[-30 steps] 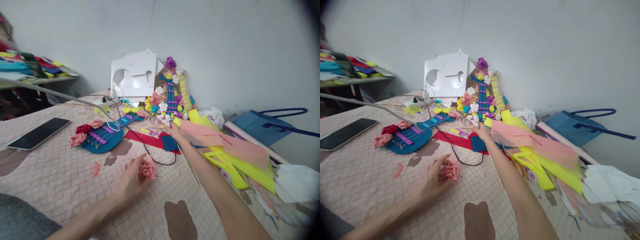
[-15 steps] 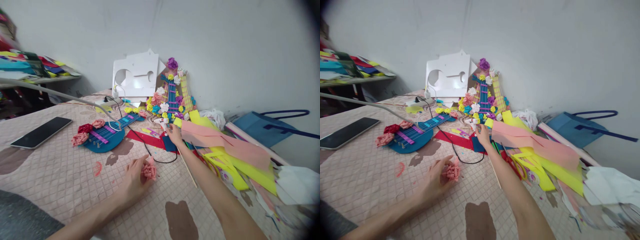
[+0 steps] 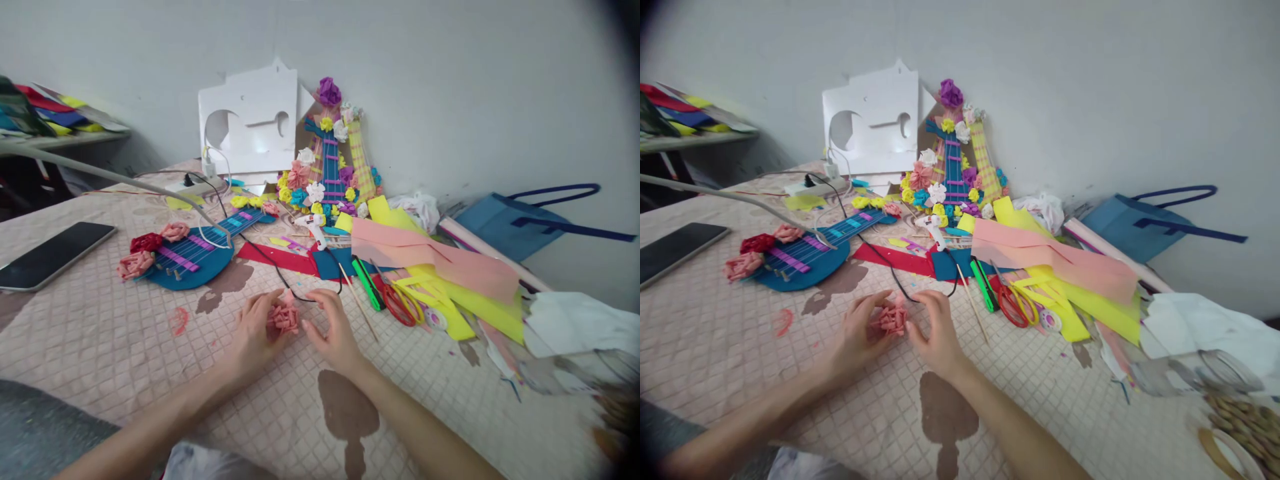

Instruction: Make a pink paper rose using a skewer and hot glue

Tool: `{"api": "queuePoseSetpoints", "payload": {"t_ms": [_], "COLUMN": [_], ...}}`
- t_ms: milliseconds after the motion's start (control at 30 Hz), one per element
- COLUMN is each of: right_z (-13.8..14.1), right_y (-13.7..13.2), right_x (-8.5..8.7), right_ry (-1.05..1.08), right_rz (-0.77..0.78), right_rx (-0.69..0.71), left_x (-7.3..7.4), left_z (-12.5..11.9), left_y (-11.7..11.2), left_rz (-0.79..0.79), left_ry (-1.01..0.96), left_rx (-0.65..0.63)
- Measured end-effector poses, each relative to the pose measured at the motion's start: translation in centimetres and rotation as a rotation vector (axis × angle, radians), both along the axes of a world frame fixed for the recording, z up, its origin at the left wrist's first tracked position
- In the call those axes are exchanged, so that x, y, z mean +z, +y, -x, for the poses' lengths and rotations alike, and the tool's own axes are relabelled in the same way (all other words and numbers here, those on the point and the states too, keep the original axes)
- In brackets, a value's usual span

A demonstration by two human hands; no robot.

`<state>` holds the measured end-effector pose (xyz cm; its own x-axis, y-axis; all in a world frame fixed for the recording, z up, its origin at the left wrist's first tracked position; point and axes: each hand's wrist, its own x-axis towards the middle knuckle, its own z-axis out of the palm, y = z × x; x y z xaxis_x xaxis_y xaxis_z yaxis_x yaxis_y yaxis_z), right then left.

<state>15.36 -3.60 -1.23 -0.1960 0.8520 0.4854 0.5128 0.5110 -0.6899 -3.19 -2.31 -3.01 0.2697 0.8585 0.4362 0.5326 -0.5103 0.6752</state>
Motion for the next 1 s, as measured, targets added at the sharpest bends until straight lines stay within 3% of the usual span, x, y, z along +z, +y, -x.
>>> {"api": "queuePoseSetpoints", "payload": {"t_ms": [400, 700, 1000], "right_z": [0.8, 0.9, 1.1], "right_y": [0.0, -0.3, -0.3], "right_x": [-1.5, -0.8, -1.1], "right_ry": [-0.043, -0.041, -0.056], "right_rz": [0.033, 0.045, 0.036], "right_rx": [0.023, 0.043, 0.045], "left_x": [0.2, 0.0, 0.0], "left_z": [0.0, 0.0, 0.0], "left_y": [0.0, 0.0, 0.0], "left_rz": [0.011, 0.006, 0.023], "left_ry": [0.042, 0.040, 0.071], "left_rx": [0.025, 0.033, 0.041]}}
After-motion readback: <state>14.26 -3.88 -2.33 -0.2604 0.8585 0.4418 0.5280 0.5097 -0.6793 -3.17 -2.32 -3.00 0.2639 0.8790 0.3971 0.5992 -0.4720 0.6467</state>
